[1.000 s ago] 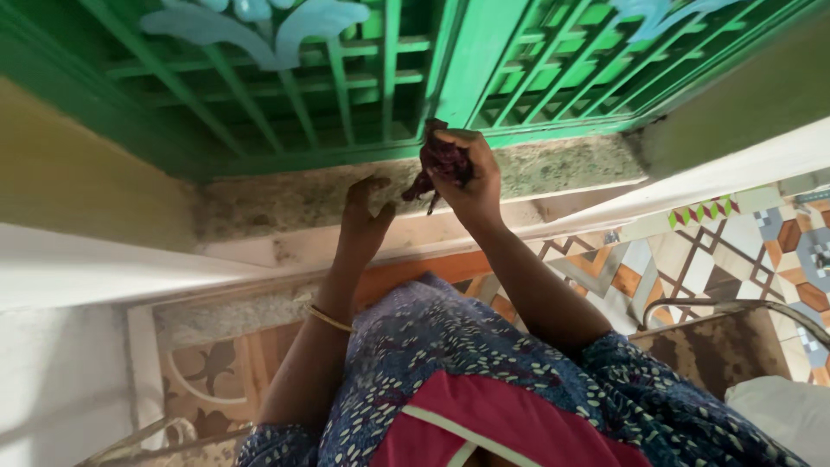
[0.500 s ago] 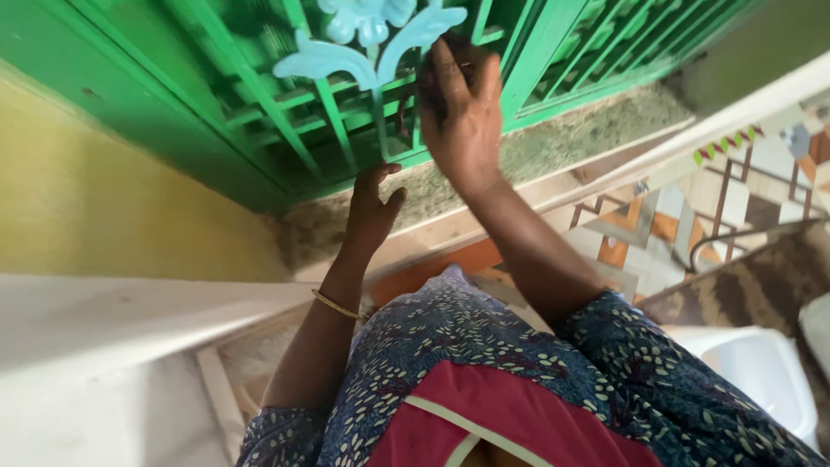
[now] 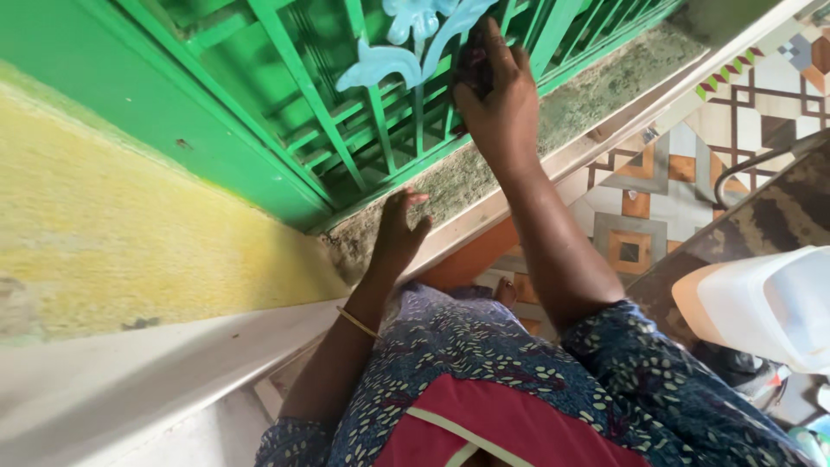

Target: The person wipes a green metal gate with a purple cloth, repeatedly dipping the cloth into a white basin of water. They clean various sections of the gate, including the bars and decorative elements, and briefly handle a white container before continuing to wipe the gate.

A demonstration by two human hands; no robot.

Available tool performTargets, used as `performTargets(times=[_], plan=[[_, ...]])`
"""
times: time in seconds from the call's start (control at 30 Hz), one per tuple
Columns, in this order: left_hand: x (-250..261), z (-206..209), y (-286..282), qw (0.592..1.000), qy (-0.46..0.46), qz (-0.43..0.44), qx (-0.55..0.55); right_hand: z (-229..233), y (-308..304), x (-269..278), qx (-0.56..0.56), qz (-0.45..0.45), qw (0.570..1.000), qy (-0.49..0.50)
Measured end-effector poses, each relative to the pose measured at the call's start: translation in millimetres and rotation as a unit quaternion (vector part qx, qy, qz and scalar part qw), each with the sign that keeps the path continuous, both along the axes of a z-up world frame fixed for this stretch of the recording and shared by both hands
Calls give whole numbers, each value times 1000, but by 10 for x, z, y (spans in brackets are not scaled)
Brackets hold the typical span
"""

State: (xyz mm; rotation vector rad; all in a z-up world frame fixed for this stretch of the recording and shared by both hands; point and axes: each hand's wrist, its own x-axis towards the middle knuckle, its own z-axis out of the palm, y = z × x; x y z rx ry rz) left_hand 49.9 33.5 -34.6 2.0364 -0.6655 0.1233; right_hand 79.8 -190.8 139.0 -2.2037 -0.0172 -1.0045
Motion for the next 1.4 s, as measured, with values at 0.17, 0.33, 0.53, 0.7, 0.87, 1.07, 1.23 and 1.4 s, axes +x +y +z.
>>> performTargets(times=[0.17,0.33,0.53,0.7,0.87,1.07,1.23,1.4], plan=[[-74,-18,-62,999,35,-31,-9,-204,-128,81,119,141,983,12],[36,82,-209,999,18,-28,-14,14,-364,76,-306,-119,944,-18],[155,189,-268,998,12,-13,-56,-149,-238,61,-188,-80,979,-7],[245,113,-383,997,-11,15,-70,-522,78,4,-74,12,997,-13],[289,137,-549,996,-1,16,-84,-524,-290,86,-243,5,970,-26],[283,177,-652,996,1,17,-93,-343,-448,132,-332,-93,935,79],[271,75,-533,993,34,31,-113,-511,-51,0,-32,117,993,12],[274,65,-528,988,74,22,-134,-529,-129,-6,-98,118,988,-3]])
